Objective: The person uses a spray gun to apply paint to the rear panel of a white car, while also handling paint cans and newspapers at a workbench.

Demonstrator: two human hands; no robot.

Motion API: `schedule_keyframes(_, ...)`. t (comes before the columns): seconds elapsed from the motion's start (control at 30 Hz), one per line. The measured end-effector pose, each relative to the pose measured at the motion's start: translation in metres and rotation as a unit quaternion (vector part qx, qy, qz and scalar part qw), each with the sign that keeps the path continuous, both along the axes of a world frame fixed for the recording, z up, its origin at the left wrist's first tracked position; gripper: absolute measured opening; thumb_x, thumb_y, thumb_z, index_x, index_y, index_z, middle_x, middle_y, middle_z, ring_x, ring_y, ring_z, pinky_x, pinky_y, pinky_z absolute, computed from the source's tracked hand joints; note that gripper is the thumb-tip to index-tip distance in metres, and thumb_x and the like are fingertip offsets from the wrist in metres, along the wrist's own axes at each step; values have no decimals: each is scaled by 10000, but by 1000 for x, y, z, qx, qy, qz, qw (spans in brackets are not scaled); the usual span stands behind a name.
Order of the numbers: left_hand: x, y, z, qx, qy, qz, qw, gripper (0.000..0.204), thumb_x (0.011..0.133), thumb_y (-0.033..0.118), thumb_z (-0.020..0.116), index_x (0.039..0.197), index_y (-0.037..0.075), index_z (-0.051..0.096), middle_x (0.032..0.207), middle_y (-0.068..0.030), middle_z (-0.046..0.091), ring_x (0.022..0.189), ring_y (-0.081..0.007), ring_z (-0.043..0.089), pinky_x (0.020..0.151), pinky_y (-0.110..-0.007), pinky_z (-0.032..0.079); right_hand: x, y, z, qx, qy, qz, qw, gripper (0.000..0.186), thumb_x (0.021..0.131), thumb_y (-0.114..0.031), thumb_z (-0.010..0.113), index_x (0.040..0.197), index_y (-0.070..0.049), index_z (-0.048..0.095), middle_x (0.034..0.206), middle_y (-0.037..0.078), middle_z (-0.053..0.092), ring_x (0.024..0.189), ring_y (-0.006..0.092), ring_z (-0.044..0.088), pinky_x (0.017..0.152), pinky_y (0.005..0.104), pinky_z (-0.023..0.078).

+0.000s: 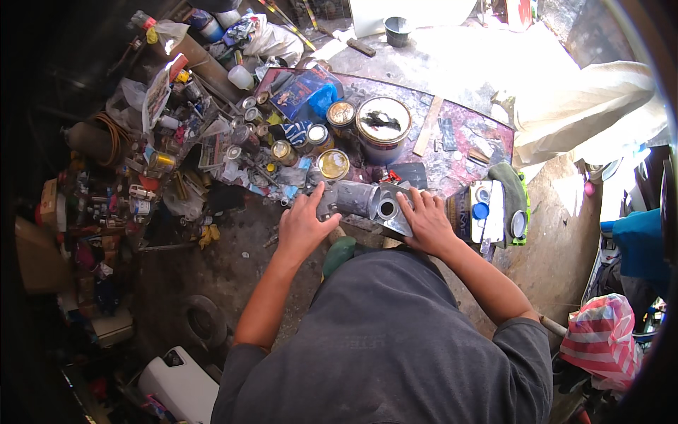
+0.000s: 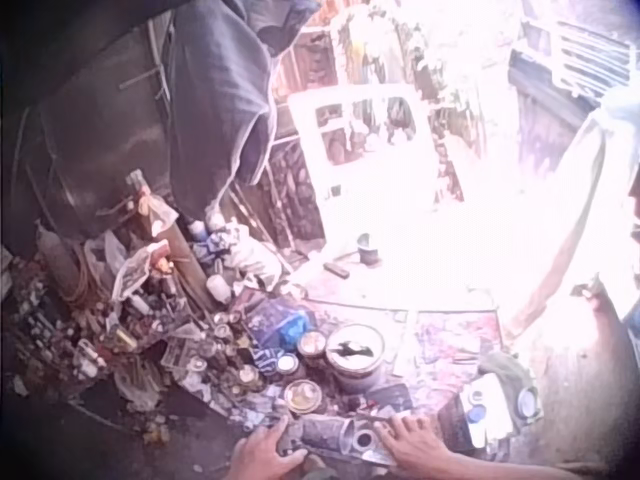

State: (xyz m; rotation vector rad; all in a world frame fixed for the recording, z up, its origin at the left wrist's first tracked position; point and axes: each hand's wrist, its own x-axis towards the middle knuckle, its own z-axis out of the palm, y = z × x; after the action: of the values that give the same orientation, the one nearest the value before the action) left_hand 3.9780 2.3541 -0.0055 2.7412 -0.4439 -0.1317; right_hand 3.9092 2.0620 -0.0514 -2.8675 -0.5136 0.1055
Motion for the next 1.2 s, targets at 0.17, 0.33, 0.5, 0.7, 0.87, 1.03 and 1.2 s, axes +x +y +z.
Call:
schedule_keyframes(0.17, 8, 11, -2, 3, 29, 10, 1000, 769, 764, 403, 751, 1434, 138, 484, 1022, -136, 586, 942, -339, 611, 830, -457, 479, 10, 15, 1, -14, -15, 5, 1000, 1006, 617, -326, 832, 1469, -47, 374, 1365, 228, 421, 1212, 371, 429, 966, 488, 359)
schedule_keyframes(0.33, 19, 34, -8, 2, 53, 10, 999, 784, 767, 394, 751, 1451, 139, 464, 1045, -133, 583, 970, -337, 601, 845, -454, 477, 25, 39, 2, -34, 2, 9, 999, 995, 611, -314, 830, 1460, -46, 386, 1362, 229, 427, 1202, 372, 435, 979, 495, 355)
schedule_keyframes(0.5, 31, 62, -24, -21, 67, 11, 997, 797, 761, 377, 755, 1460, 141, 455, 1028, -126, 572, 960, -325, 589, 836, -441, 463, 41, 69, 4, -65, 17, 5, 998, 944, 617, -272, 803, 1444, -39, 413, 1349, 240, 442, 1195, 373, 444, 992, 497, 357)
schedule_keyframes(0.7, 44, 90, -45, -44, 73, 10, 996, 791, 758, 339, 747, 1464, 140, 451, 1029, -120, 574, 967, -319, 587, 863, -440, 450, 55, 104, -5, -98, 22, -5, 995, 865, 661, -230, 747, 1435, -20, 422, 1350, 260, 449, 1195, 379, 449, 1006, 505, 344)
schedule_keyframes(0.87, 48, 106, -58, -59, 83, 19, 995, 783, 757, 337, 742, 1459, 143, 456, 1052, -122, 583, 995, -323, 586, 886, -445, 446, 60, 127, -8, -116, 9, -8, 993, 730, 734, -190, 689, 1405, -7, 467, 1332, 288, 474, 1189, 395, 471, 1003, 509, 358)
schedule_keyframes(1.03, 48, 116, -69, -67, 79, 29, 994, 780, 752, 334, 736, 1458, 150, 459, 1087, -126, 592, 1021, -327, 586, 902, -447, 444, 66, 142, -14, -139, 2, -9, 990, 637, 785, -175, 644, 1380, -1, 497, 1318, 282, 486, 1195, 401, 471, 1014, 512, 359)
schedule_keyframes(1.2, 45, 120, -73, -72, 97, 64, 991, 774, 744, 331, 738, 1450, 153, 474, 1097, -131, 593, 1035, -333, 585, 908, -458, 439, 73, 152, -29, -144, -8, -8, 990, 704, 738, -184, 676, 1383, 21, 482, 1321, 296, 469, 1190, 408, 465, 1007, 508, 354)
